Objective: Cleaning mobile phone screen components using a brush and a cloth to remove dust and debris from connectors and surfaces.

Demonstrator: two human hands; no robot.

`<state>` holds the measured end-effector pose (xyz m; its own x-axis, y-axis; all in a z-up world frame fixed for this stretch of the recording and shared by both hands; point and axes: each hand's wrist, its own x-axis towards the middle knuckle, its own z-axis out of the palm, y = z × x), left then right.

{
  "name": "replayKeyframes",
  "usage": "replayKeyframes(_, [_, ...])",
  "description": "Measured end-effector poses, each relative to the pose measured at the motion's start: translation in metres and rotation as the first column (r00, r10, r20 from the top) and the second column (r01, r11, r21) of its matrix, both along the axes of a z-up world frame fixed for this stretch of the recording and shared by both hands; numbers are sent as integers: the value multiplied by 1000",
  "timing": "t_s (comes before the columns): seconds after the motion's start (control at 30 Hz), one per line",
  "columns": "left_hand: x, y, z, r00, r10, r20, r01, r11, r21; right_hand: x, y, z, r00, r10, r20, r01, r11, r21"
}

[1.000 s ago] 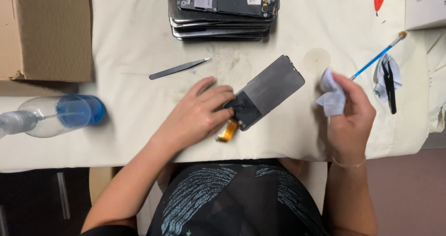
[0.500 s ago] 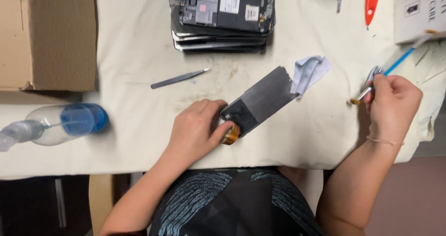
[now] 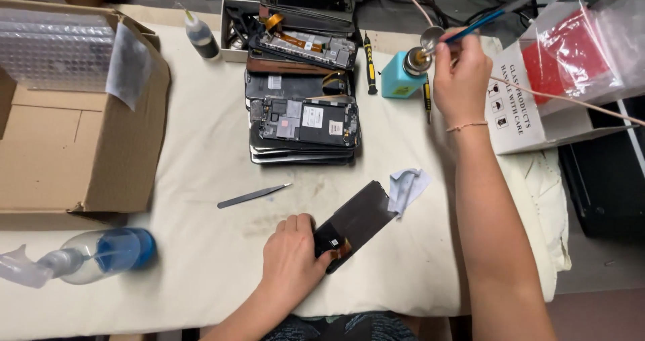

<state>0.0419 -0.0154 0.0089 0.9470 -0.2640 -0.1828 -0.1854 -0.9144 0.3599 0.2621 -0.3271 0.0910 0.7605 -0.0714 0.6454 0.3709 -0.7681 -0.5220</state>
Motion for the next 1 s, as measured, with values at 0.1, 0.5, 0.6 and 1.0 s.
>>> replayKeyframes(0.1, [12,9,10,973,-20,-229,-12,990,-139,11,-3,-4,992,2,-130,-12,997,-78])
replayKeyframes(0.5, [57,22,23,930,-250,-270,-101,532,-841,-28,2,-19,996,71,-48,-24,768,641])
replayKeyframes(0.6, [51,12,24,972,-121,-202,-124,465,-877,-73,30,-23,993,39,-111,52,695,717])
replayKeyframes(1.0, [59,0,7,977,-197,84,175,508,-843,-123,65,-78,995,93,-25,-73,897,436])
